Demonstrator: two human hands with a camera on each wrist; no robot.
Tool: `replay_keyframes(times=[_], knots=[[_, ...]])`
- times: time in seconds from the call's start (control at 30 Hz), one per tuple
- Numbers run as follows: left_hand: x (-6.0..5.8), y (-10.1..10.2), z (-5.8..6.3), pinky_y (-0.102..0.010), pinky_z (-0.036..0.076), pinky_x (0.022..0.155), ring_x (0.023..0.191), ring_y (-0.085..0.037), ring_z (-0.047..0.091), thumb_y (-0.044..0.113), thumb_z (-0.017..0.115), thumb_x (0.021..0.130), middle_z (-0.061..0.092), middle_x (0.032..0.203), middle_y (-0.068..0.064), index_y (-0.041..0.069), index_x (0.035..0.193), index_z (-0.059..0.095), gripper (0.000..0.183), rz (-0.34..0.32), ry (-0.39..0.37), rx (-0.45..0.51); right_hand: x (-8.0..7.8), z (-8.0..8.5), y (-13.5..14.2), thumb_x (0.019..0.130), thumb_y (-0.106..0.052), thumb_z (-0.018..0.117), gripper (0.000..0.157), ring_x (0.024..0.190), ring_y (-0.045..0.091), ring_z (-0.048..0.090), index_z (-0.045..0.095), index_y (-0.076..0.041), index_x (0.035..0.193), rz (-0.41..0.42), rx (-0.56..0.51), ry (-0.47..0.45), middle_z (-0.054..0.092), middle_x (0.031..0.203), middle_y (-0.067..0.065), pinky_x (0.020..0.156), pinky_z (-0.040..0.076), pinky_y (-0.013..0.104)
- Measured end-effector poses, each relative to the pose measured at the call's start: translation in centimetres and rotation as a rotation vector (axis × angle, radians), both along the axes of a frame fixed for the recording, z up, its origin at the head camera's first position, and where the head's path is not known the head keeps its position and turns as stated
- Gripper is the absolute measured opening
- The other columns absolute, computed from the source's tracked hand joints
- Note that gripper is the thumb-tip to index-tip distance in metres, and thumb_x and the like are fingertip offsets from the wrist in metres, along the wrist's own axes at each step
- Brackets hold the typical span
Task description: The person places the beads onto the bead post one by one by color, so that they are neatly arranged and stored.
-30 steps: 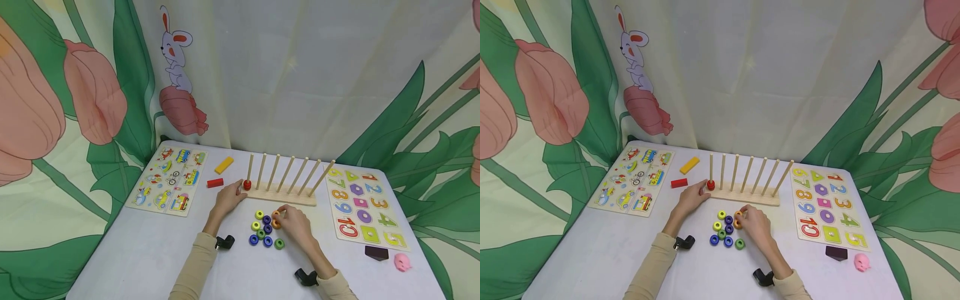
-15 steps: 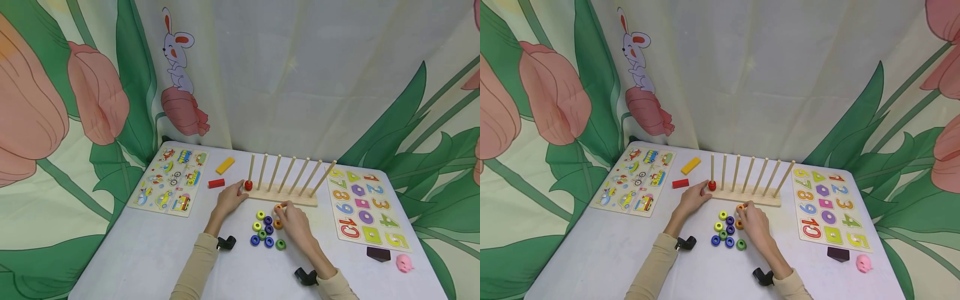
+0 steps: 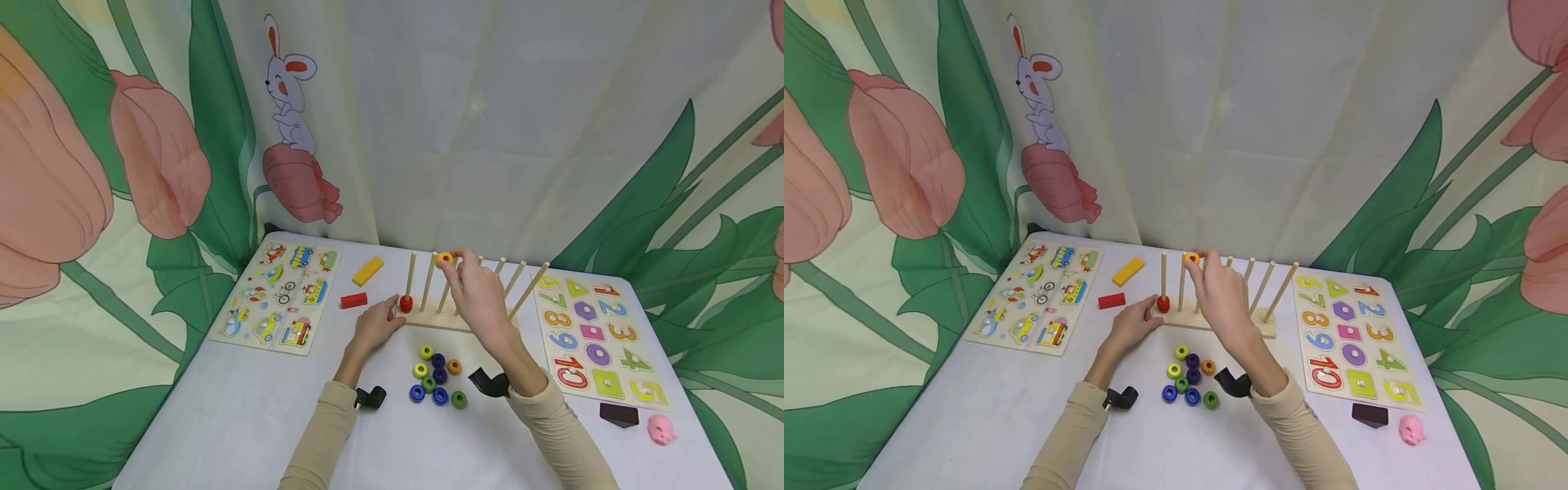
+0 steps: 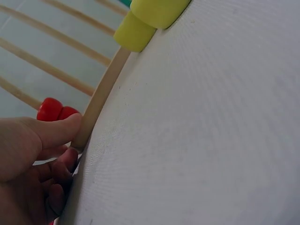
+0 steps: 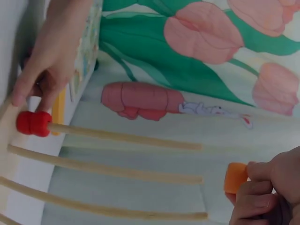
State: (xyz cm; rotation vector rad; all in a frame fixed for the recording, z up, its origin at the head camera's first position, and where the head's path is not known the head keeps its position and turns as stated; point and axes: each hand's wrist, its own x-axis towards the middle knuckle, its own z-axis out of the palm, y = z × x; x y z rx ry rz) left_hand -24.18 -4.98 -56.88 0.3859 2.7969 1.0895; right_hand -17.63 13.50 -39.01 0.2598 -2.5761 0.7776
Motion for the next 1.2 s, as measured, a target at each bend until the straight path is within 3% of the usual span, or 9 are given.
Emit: replay_keyframes(times=[0.27, 0.53, 0.7, 0.8, 0.9, 1.07, 1.2], knots=[[-0.2, 0.1, -0.2, -0.026, 0.032, 0.050, 0.055, -0.012, 0.046, 0.041, 0.067, 0.088, 0.052, 0.065, 0.004, 0.015, 0.142, 0.047, 0.063, -0.011, 0.021, -0.012, -2.4, 0.0, -0.8, 0.101, -0.038, 0.043, 0.044, 0.034, 0.014, 0.038, 0.050, -0.001, 0.122, -0.064, 0.064, -0.095, 0.046, 0.049, 0.001, 0.035, 0.030, 0.030], [-0.4, 0.0, -0.1, -0.026, 0.033, 0.050, 0.055, -0.013, 0.046, 0.040, 0.068, 0.087, 0.052, 0.065, 0.004, 0.015, 0.141, 0.048, 0.063, 0.000, 0.023, -0.020, -2.8, -0.5, -1.2, 0.101, -0.038, 0.042, 0.043, 0.035, 0.015, 0.038, 0.051, -0.003, 0.125, -0.074, 0.069, -0.111, 0.047, 0.049, 0.001, 0.036, 0.032, 0.032], [-0.2, 0.0, -0.2, -0.026, 0.032, 0.049, 0.054, -0.012, 0.045, 0.039, 0.068, 0.087, 0.051, 0.065, 0.004, 0.015, 0.141, 0.048, 0.062, 0.002, 0.022, -0.011, -2.2, -1.4, -0.7, 0.101, -0.036, 0.045, 0.043, 0.037, 0.013, 0.037, 0.052, -0.003, 0.127, -0.067, 0.035, -0.035, 0.047, 0.052, -0.001, 0.038, 0.031, 0.031], [-0.2, 0.2, -0.2, -0.026, 0.032, 0.049, 0.054, -0.012, 0.045, 0.040, 0.067, 0.087, 0.051, 0.064, 0.004, 0.016, 0.141, 0.048, 0.062, -0.001, 0.019, -0.015, -0.9, -2.9, 0.2, 0.099, -0.035, 0.050, 0.041, 0.038, 0.011, 0.037, 0.055, -0.004, 0.124, -0.054, -0.018, 0.012, 0.047, 0.055, -0.003, 0.039, 0.031, 0.030], [-0.2, 0.3, -0.1, -0.026, 0.032, 0.049, 0.054, -0.012, 0.046, 0.039, 0.067, 0.087, 0.052, 0.064, 0.004, 0.015, 0.141, 0.048, 0.063, -0.002, 0.018, -0.016, 0.9, -5.4, 1.5, 0.096, -0.036, 0.055, 0.037, 0.040, 0.010, 0.035, 0.059, -0.006, 0.119, -0.044, -0.037, -0.043, 0.045, 0.055, -0.005, 0.039, 0.030, 0.029], [-0.2, 0.2, 0.0, -0.026, 0.033, 0.049, 0.055, -0.013, 0.047, 0.039, 0.068, 0.087, 0.052, 0.065, 0.003, 0.015, 0.141, 0.047, 0.063, 0.007, 0.014, -0.024, 3.7, -10.2, 3.1, 0.090, -0.033, 0.066, 0.032, 0.044, 0.009, 0.040, 0.064, -0.009, 0.112, -0.046, -0.008, -0.289, 0.048, 0.056, -0.007, 0.041, 0.032, 0.027], [-0.2, 0.2, -0.1, -0.026, 0.033, 0.049, 0.055, -0.012, 0.046, 0.040, 0.067, 0.087, 0.052, 0.065, 0.004, 0.015, 0.142, 0.047, 0.063, 0.010, 0.011, -0.036, 5.6, -12.9, 3.9, 0.084, -0.031, 0.073, 0.034, 0.047, 0.010, 0.044, 0.065, -0.010, 0.110, -0.041, 0.020, -0.460, 0.050, 0.057, -0.007, 0.044, 0.034, 0.028]])
